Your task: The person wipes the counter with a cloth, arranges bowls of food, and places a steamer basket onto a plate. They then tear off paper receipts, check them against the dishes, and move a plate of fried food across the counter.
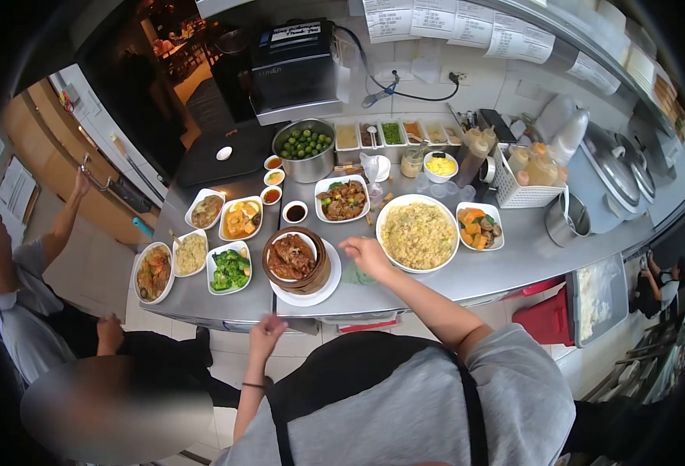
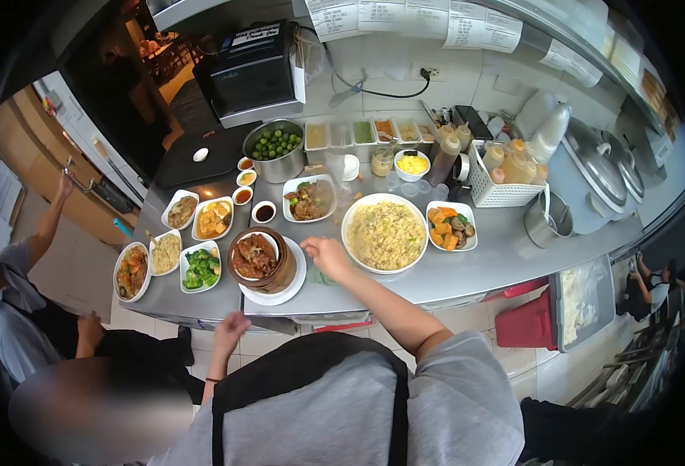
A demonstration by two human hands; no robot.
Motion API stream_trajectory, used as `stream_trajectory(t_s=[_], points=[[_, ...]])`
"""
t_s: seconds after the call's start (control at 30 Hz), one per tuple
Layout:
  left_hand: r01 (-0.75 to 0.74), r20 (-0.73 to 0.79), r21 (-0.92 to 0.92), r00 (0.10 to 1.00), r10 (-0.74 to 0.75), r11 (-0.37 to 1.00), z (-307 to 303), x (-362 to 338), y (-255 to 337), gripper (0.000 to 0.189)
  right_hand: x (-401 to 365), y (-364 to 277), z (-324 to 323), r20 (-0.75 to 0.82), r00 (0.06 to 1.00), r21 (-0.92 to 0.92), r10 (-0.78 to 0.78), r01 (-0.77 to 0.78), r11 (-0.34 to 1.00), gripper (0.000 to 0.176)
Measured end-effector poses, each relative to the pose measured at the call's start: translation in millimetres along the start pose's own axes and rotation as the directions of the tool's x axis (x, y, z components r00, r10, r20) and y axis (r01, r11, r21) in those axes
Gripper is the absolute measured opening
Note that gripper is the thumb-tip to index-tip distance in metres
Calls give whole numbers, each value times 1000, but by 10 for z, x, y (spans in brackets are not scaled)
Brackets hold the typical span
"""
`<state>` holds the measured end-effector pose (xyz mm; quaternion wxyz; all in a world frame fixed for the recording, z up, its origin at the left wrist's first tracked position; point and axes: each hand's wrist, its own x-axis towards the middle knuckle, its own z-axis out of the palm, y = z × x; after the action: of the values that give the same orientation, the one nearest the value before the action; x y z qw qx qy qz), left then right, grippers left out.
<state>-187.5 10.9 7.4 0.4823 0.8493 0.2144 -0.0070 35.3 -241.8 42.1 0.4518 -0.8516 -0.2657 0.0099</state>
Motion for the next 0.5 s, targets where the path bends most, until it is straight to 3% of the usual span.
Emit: stream_trajectory(t_s=[0.03, 0.1, 0.17, 0.2, 0.27, 0.3, 0.37, 0.5], points=[[-113, -161, 81, 979, 125, 990, -34, 18, 276, 55, 15, 38, 24, 20, 1000, 61, -5, 4, 998, 13], [-261, -210, 70, 940, 270, 963, -22, 250, 332, 89, 46, -24, 0, 42, 999, 124, -12, 7, 992, 14], [-332, -202, 93, 917, 344, 939, 4, 472, 341, 99, 102, -240, -87, 94, 972, 31, 217, -220, 975, 18], [-403, -193, 111, 888, 418, 908, 13, 561, 355, 109, 129, -166, 10, 96, 972, 32, 216, -220, 975, 18], [-388, -168, 128, 899, 405, 913, 40, 670, 436, 112, 211, 33, 255, -106, 991, 150, -83, 98, 984, 23], [-375, -138, 144, 909, 393, 916, 59, 693, 450, 115, 221, -21, 275, -104, 991, 152, -82, 97, 984, 23], [-377, -145, 123, 908, 392, 918, 91, 726, 471, 116, 255, -120, 296, 237, 969, 420, 71, -168, 892, 31], [-366, -190, 122, 904, 383, 923, 122, 735, 516, 115, 252, -156, 373, 235, 969, 366, 84, -168, 915, 40]])
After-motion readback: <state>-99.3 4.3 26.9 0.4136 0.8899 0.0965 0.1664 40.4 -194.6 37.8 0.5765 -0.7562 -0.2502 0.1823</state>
